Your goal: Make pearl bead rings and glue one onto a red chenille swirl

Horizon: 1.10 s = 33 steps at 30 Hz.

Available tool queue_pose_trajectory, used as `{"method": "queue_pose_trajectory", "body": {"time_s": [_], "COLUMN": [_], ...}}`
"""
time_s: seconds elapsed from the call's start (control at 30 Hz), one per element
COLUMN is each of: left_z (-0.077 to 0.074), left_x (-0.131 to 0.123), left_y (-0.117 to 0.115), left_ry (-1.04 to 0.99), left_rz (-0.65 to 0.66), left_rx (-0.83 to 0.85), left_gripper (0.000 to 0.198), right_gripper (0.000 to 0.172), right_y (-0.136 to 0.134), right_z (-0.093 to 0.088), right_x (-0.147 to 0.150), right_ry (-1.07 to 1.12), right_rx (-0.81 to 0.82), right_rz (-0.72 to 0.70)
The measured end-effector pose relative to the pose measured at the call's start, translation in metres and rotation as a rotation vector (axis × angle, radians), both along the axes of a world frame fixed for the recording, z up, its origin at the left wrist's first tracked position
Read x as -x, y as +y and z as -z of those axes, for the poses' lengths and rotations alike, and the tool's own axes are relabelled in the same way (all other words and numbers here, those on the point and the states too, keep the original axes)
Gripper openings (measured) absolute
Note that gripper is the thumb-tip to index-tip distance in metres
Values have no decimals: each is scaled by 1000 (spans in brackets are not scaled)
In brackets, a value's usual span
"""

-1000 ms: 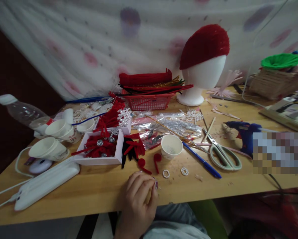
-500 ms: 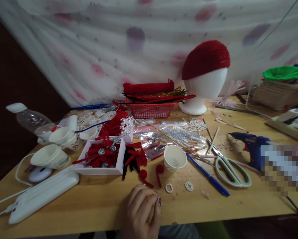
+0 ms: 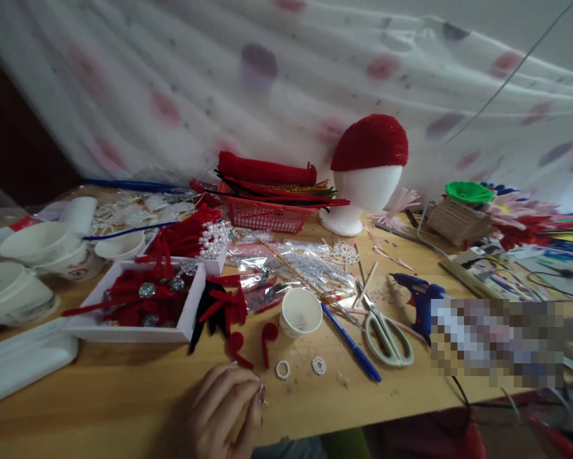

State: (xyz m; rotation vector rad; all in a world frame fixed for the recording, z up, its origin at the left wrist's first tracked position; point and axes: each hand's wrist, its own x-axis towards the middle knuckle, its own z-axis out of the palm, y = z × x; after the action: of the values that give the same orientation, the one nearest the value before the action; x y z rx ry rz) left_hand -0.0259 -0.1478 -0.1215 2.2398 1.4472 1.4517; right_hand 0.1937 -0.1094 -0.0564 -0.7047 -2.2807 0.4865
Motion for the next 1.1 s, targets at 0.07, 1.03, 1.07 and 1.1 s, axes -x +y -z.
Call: {"method": "queue_pose_trajectory", "body": {"time_s": [0.07,1.03,1.07,1.1], "left_z": [-5,-49,-51,-53], "left_x": [3,9,5,1], "left_y": [1,44,47,51], "left_ry": [-14,-304,-229,-147], "left_rz": [6,-22,-10,-2], "left_rx": [24,402,369,324], "left_gripper": [20,34,35,36], "right_gripper": [32,24,24,24], "right_y": [-9,102,103,103], "right_z": [-21,-36,-35,-35], "right_x": [-7,10,9,7], "right_ry": [17,-5,4,15], "right_rx": [26,-227,-225,-221], "right_rz": [78,-2,15,33]}}
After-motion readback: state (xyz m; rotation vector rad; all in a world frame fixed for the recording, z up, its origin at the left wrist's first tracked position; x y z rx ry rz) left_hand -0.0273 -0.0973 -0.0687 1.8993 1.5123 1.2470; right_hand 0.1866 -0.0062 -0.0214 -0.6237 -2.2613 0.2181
